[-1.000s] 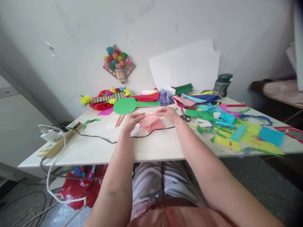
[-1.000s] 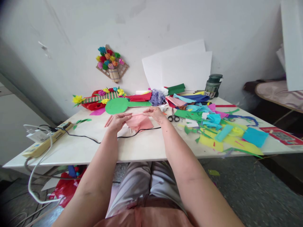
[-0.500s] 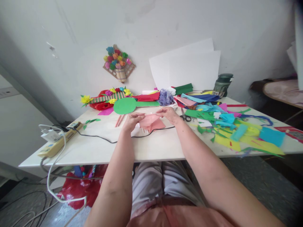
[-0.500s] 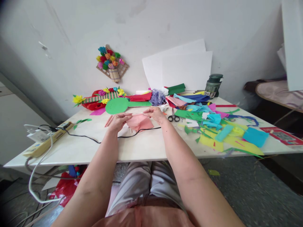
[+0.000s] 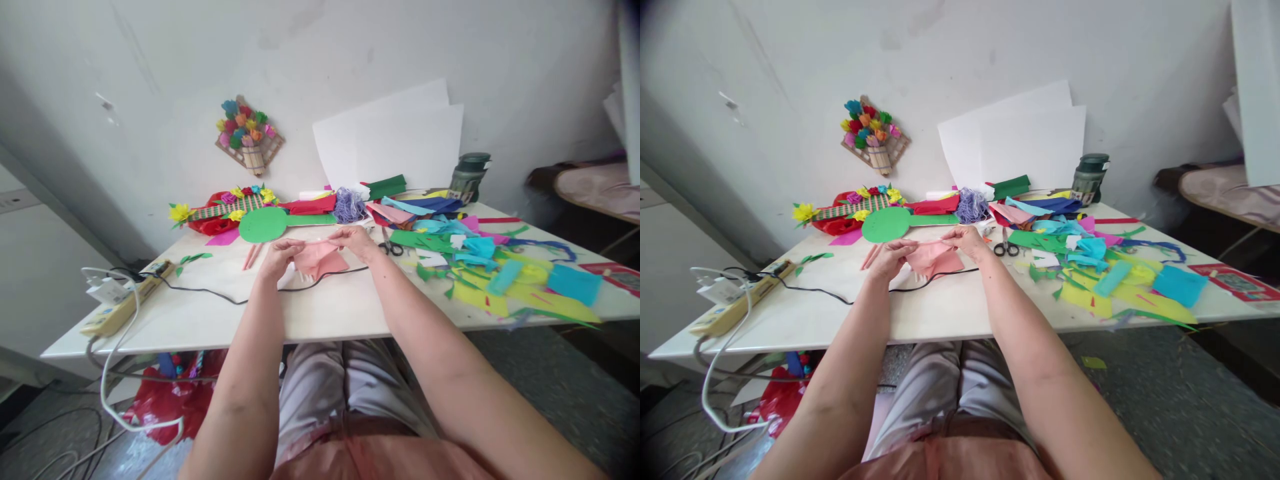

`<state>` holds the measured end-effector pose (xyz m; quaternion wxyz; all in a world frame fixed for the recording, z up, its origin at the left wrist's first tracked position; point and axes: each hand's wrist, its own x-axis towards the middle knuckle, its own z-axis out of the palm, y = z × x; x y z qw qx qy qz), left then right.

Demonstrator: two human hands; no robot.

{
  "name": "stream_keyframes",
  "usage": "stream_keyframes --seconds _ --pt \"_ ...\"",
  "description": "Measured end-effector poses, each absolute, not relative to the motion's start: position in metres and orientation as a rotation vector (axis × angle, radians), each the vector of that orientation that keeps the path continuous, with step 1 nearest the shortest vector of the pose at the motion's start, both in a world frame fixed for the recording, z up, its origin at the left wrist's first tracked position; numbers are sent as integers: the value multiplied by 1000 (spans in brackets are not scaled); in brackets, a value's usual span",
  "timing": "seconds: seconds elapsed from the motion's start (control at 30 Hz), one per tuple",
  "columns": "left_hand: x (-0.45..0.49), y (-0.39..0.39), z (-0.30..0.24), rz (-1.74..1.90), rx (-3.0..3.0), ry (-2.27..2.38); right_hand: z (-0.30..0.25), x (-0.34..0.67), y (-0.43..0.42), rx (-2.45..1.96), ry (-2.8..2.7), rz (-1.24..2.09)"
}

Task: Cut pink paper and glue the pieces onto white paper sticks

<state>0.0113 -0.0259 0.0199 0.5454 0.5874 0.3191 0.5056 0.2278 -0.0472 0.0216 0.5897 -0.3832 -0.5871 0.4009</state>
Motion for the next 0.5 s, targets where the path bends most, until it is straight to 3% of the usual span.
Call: stream_keyframes --seconds 0.5 --pt "13 -27 21 1192 1417 773 24 226 -49 -892 -1382 938"
